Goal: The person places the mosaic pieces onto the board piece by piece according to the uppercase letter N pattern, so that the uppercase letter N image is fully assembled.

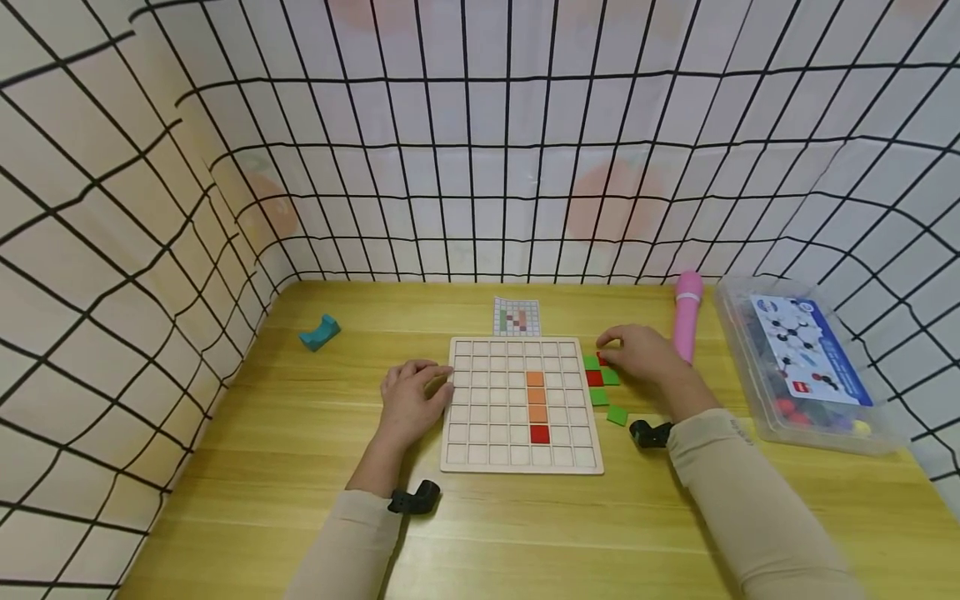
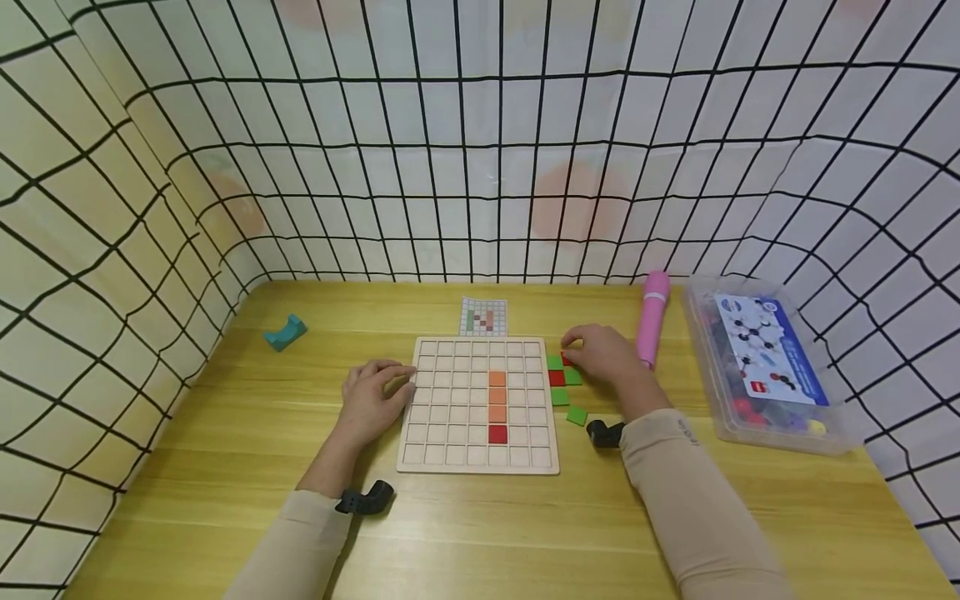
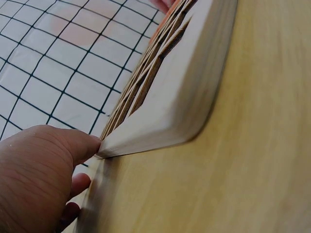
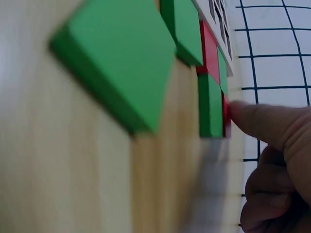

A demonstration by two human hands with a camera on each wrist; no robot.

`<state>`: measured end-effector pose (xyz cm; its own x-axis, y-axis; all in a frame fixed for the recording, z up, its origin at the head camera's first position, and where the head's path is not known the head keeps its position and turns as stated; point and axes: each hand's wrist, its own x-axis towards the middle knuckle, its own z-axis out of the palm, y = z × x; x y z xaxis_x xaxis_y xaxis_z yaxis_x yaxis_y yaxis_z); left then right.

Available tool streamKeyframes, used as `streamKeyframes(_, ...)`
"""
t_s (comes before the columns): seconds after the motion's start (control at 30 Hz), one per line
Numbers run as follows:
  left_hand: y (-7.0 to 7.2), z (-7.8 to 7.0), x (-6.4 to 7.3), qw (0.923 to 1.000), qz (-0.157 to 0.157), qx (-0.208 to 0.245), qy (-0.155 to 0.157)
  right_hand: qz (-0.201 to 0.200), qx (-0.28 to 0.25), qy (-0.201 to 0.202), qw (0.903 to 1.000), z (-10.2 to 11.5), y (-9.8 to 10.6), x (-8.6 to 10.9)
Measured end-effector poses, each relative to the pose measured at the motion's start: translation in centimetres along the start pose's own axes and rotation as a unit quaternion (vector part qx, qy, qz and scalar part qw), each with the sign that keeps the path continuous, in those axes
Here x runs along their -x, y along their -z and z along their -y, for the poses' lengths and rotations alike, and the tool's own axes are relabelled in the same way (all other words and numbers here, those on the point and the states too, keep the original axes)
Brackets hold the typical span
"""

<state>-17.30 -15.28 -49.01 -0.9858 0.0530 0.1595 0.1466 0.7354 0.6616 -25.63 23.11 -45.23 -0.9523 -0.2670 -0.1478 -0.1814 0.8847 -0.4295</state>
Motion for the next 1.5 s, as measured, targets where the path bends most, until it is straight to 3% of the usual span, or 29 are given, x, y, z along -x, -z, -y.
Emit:
streamKeyframes(0.13,-0.1,-0.1,0.0,1.0,0.0,0.003,0.001,-0.008,-0.008,-0.015,0.9998,-0.1,-0.4,-0.1)
streamKeyframes(0.4,-0.2,-0.1,-0.1,1.0,0.005,0.0,0.006,0.019,-0.048,-0.033,0.9981,0.3,0.5,1.2)
streamKeyframes(0.6,-0.2,0.0,-0.1,1.0,0.001,-0.001,0.004,0.035,-0.036,-0.039,0.998,0.4,0.9,1.4)
streamKeyframes(0.87,-0.3,0.2,-0.1,1.0,0.001,-0.004,0.005,0.017,-0.033,-0.053,0.9979,0.3,0.3,0.9)
streamKeyframes(1.13,-0.2,0.2,-0.2,1.0,-0.001,-0.006,0.004,0.006,-0.093,-0.07,0.9931,0.2,-0.9,1.1)
streamKeyframes(1.5,-0.4,0.4,-0.2,1.0,-0.002,-0.009,-0.002,-0.001,-0.108,-0.109,0.9882,0.2,-1.7,1.2)
